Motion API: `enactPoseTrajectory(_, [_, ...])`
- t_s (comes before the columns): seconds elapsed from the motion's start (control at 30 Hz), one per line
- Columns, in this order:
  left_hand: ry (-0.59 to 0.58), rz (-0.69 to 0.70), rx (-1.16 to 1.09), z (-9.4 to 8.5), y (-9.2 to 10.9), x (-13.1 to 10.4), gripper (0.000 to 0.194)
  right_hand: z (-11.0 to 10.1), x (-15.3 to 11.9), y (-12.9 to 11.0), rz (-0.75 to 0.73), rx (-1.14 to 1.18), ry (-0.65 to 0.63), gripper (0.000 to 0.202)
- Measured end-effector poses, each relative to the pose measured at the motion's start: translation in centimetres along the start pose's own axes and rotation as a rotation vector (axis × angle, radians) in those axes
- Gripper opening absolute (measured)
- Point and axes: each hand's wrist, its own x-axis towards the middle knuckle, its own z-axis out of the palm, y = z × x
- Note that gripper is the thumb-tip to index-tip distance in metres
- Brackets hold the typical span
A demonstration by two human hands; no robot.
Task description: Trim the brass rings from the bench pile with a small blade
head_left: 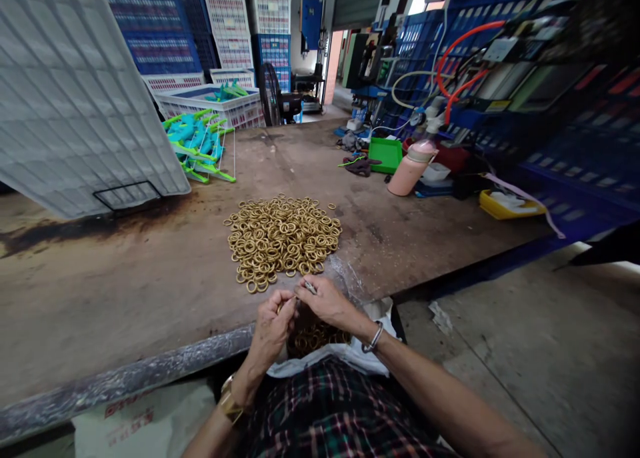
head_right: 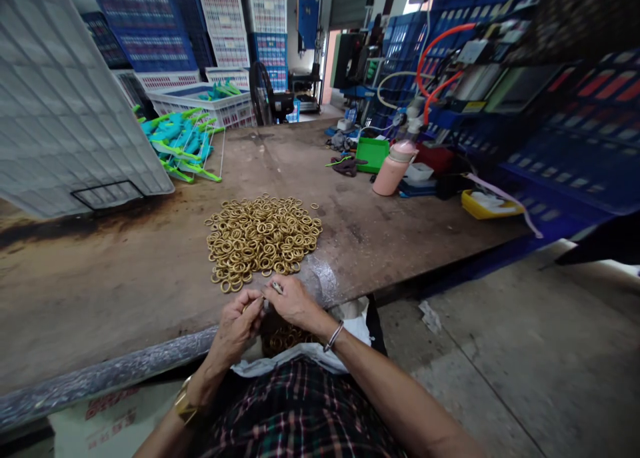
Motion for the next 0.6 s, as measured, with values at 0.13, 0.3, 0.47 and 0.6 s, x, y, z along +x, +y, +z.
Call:
enactPoseTrajectory(0.13, [-0.070,-0.059,-0.041,-0.1,-0.1,-0.2,0.035,0.1,0.1,0.1,-0.002,-0.021,-0.005,0.018])
enactPoseTrajectory(0.3, [-0.110,-0.081,-0.214,0.0,-0.2,-0.4,0.030,0.0,0.2,0.9,-0.039,-0.005,0.030,0.024])
enactPoseTrajectory(0.47, [-0.083,-0.063,-0.244,0.2,-0.1,-0.4,0.031,0.0,-0.3,1.5,-0.153,-0.372,0.037,0.017])
enactPoseTrajectory(0.6, [-0.068,-0.061,-0.214,0.2,-0.2,-0.5,0.033,0.3,-0.8,1.4,-0.178,-0.609,-0.028,0.017])
